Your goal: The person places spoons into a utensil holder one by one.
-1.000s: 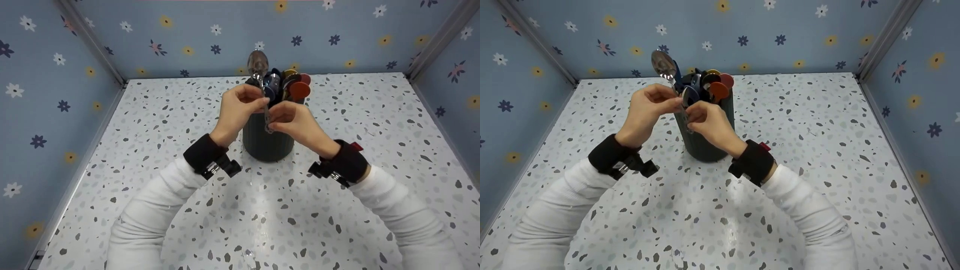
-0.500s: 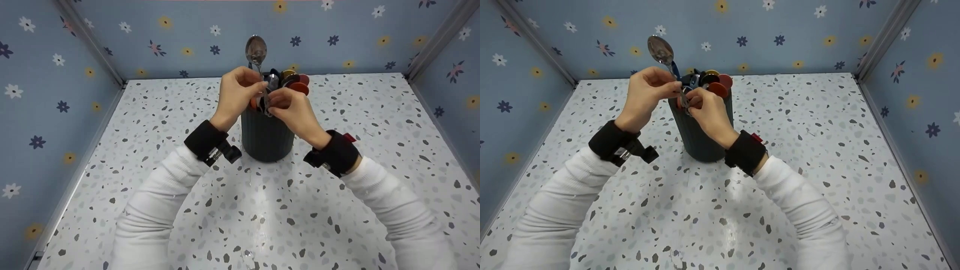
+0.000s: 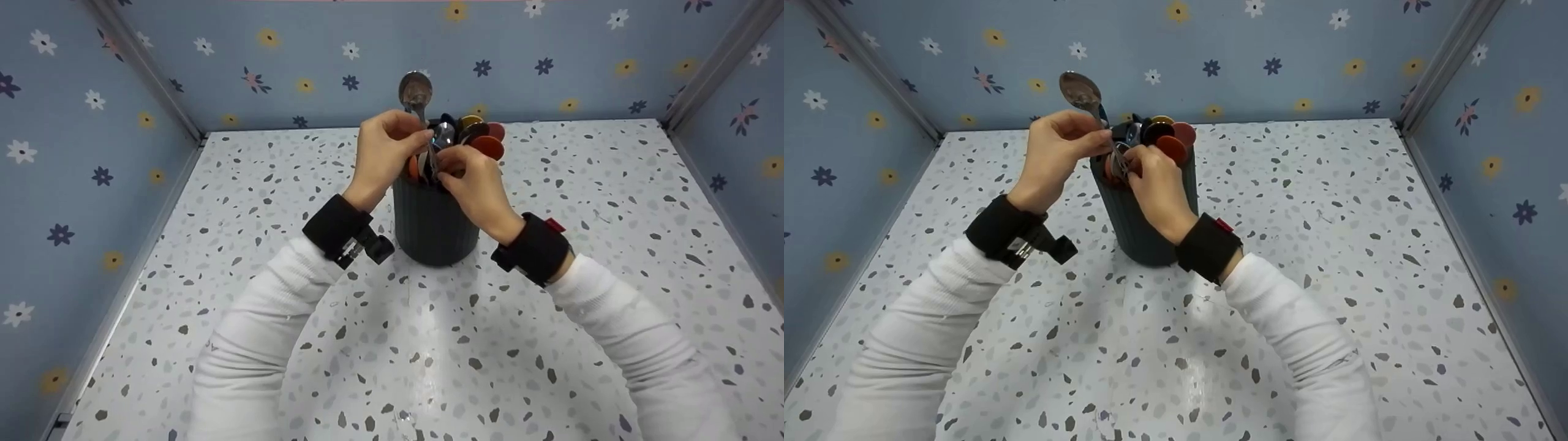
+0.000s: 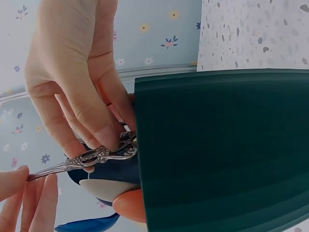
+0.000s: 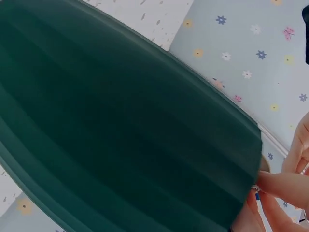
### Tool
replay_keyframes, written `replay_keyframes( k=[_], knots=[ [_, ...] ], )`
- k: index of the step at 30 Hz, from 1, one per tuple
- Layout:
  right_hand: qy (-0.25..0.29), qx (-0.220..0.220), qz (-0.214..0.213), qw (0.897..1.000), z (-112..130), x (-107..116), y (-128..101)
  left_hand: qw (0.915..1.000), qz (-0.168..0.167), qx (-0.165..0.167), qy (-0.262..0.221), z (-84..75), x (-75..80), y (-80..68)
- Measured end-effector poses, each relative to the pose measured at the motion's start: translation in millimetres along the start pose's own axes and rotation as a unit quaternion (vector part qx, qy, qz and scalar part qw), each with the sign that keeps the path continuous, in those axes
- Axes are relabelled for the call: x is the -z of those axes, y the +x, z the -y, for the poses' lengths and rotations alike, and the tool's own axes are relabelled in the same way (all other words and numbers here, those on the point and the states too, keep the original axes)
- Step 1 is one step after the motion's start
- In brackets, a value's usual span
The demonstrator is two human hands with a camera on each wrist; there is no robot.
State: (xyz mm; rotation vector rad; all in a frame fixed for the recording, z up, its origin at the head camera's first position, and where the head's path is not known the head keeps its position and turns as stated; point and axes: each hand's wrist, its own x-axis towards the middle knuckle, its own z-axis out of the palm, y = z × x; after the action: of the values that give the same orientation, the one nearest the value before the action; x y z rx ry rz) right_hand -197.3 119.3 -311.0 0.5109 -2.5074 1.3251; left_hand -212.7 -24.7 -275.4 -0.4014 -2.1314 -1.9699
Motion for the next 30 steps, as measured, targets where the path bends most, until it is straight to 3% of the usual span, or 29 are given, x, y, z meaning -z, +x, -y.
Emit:
replay_keyframes(
  k=[6, 17, 24, 30],
  knots=[
    [0.001, 0.015, -0.018, 1.000, -2, -4, -1, 0.9999, -0.006, -0.006, 0.012, 4.3, 1.1, 1.1],
    [0.045, 0.038, -0.027, 0.998, -7, 5, -10, 0.9980, -0.033, 0.020, -0.050, 15.5, 10.1, -1.7],
    [0.096, 0.024, -0.017, 0.995, -10, 17, -29, 0.9963, -0.054, 0.026, -0.061, 30.9, 25.6, -16.0],
    [0.137, -0.002, -0.027, 0.990, -26, 23, -51, 0.9924, -0.073, 0.053, -0.084, 51.8, 35.8, -35.5]
  ],
)
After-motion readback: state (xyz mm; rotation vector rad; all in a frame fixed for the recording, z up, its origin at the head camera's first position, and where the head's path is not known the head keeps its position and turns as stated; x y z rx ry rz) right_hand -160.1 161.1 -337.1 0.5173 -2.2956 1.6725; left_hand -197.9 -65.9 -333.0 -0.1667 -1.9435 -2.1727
